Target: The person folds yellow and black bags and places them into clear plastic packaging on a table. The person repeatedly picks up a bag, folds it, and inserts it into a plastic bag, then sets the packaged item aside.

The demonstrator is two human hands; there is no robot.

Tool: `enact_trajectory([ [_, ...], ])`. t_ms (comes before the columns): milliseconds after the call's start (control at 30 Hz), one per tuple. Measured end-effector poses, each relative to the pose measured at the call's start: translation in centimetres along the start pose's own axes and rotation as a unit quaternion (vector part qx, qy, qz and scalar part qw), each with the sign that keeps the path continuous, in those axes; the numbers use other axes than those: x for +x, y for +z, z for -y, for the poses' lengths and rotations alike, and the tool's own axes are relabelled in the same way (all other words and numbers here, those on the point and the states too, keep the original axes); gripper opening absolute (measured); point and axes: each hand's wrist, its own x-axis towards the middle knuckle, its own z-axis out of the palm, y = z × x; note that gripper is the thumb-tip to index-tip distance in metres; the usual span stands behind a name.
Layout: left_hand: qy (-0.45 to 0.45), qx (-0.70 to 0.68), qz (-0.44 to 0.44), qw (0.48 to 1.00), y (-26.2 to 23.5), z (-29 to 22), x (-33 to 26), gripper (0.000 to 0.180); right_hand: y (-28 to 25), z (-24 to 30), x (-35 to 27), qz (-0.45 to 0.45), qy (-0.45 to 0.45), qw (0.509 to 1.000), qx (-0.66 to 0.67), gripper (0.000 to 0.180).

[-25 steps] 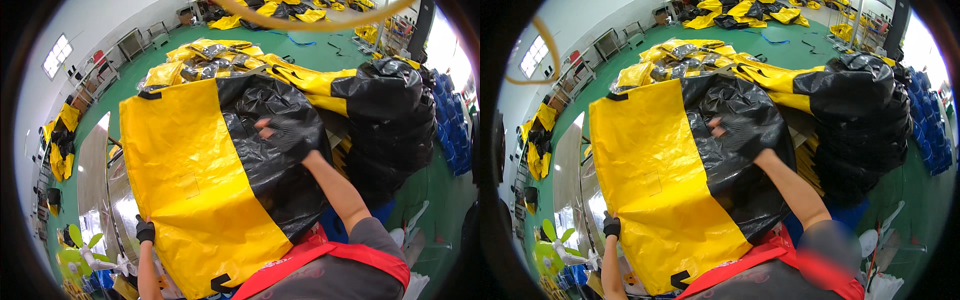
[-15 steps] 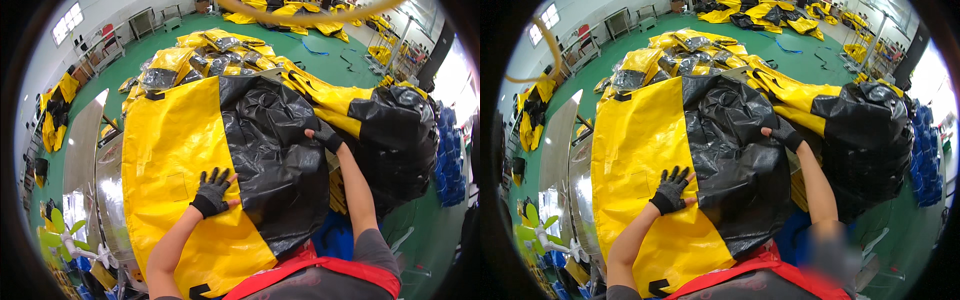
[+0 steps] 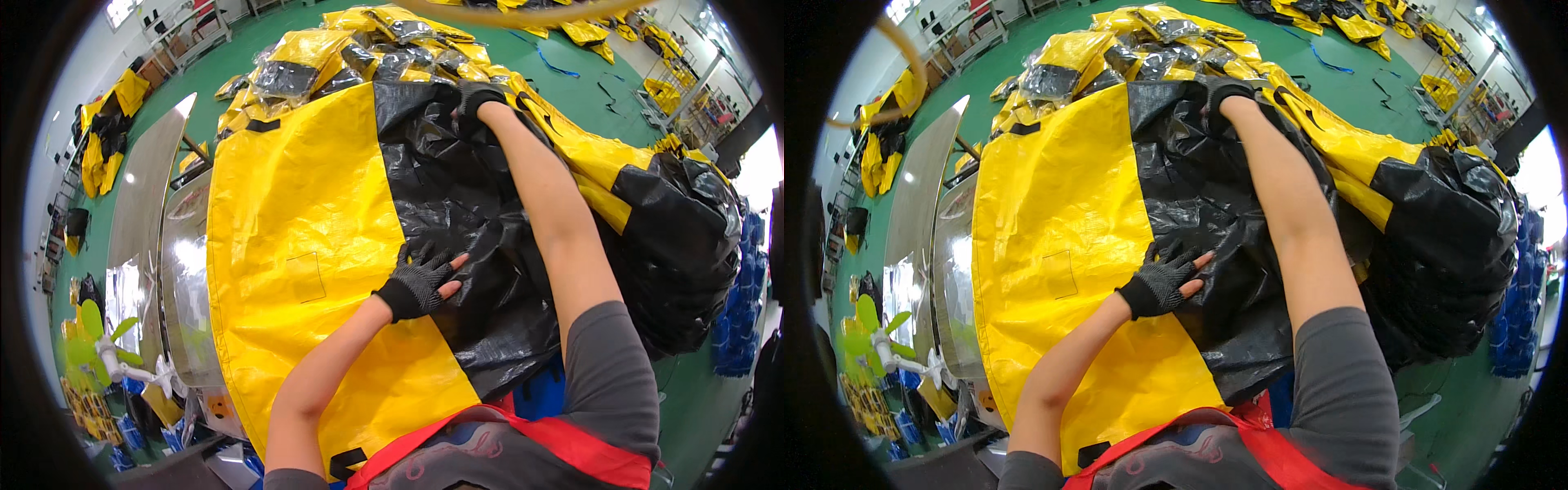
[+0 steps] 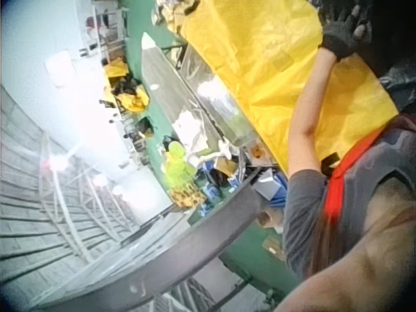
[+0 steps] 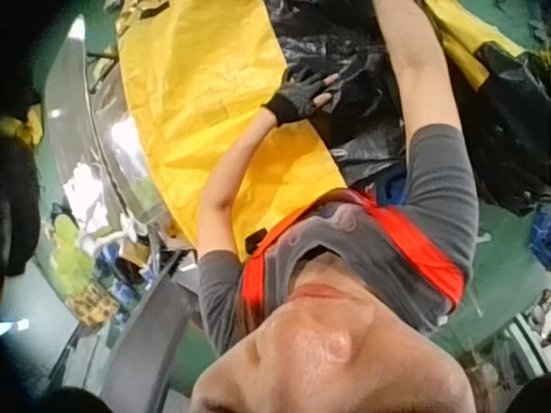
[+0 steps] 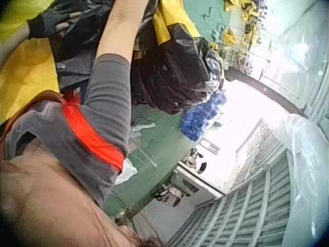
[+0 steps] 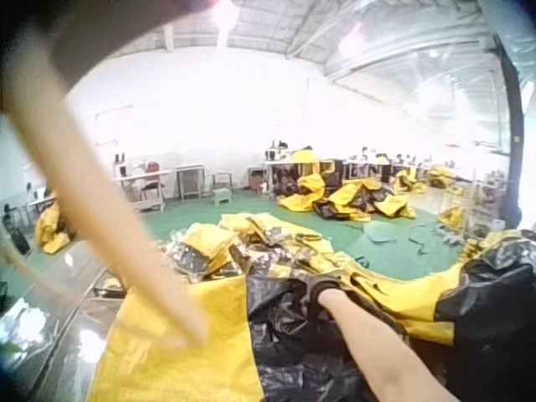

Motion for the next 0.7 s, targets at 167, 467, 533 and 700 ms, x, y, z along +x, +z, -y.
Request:
enact_trajectory([
  [167, -0.127, 0.035, -0.044, 0.99, 0.3, 4.9, -0.3, 0.08, -1.6, 5.8, -12.0, -0.487, -0.305, 0.812, 0.097, 0.024],
  [467, -0.105, 0.005, -0.086, 0.991, -6.7, -0.7, -13.5, 0.065, 6.6, -2.1, -37.1, -0.057, -0.001, 0.989, 0.137, 0.031],
  [533, -0.152, 0.1, -0.107, 0.977, -6.5, -3.2, -17.9, 0.063, 4.7, 0.1, -37.5, -0.267, -0.055, 0.961, 0.046, 0.025],
  [700, -0.239, 0.231, -0.138, 0.933, -3.3, -7.8, -21.9, 0.058, 2.9, 5.8, -36.5, -0.25, -0.223, 0.942, 0.034, 0.027],
])
